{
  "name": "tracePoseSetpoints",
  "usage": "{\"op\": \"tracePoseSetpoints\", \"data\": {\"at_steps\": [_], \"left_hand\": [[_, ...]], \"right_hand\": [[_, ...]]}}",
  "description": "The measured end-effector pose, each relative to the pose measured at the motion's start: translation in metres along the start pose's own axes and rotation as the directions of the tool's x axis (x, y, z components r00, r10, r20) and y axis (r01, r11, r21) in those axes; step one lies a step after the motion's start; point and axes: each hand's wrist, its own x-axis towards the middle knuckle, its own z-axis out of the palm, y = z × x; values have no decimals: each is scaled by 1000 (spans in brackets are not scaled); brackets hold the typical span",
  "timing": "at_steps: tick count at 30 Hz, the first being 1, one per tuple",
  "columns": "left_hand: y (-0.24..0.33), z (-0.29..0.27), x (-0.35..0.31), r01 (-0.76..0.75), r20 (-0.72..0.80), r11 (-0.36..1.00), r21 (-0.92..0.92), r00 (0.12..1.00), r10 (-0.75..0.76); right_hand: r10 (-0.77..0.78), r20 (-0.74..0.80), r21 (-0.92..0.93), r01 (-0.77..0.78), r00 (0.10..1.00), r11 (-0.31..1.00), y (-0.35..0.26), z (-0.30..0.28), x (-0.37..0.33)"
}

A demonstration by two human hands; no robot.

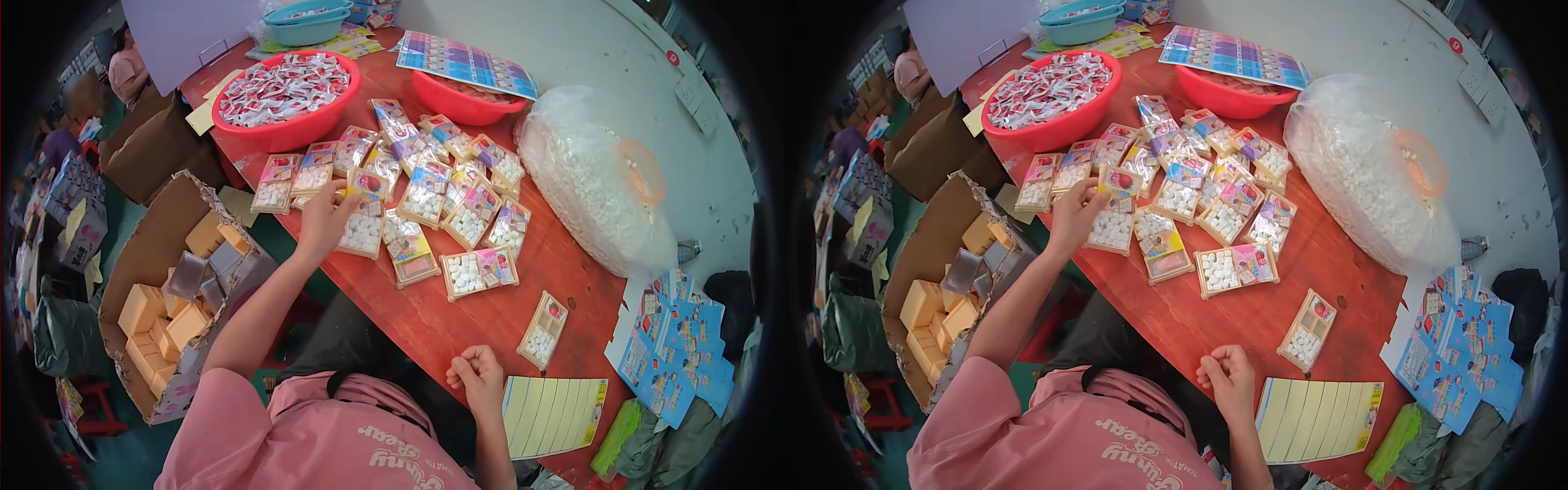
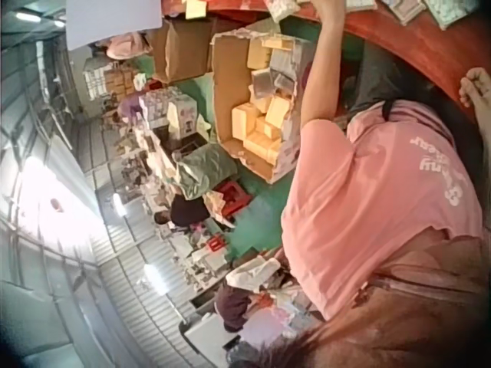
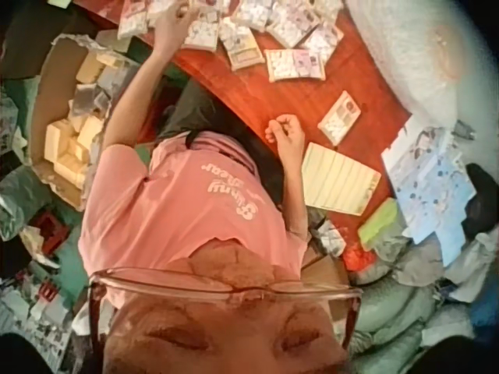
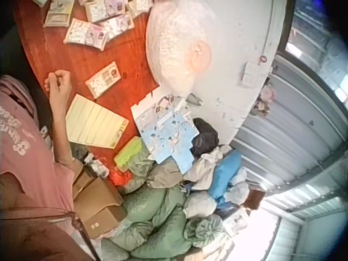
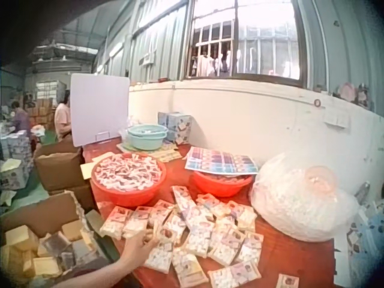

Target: The person labels small packets by hand, wrapping stickers around them at a workstation.

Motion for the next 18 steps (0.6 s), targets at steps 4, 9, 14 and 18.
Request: {"op": "tracePoseSetpoints", "data": {"at_steps": [4,9,14,18], "left_hand": [[-8,17,22,-171,51,937,303,985,164],[-41,22,34,-370,132,781,503,926,353],[26,37,-20,-615,184,548,568,743,643],[90,138,-116,-761,570,649,9,537,622]], "right_hand": [[-5,-53,6,5,999,1000,-4,-7,-19],[-199,-225,-196,156,954,968,2,-47,-61],[-462,-197,-954,-60,865,295,9,-128,-109],[-354,-415,-899,-318,838,300,69,-138,-131]]}}
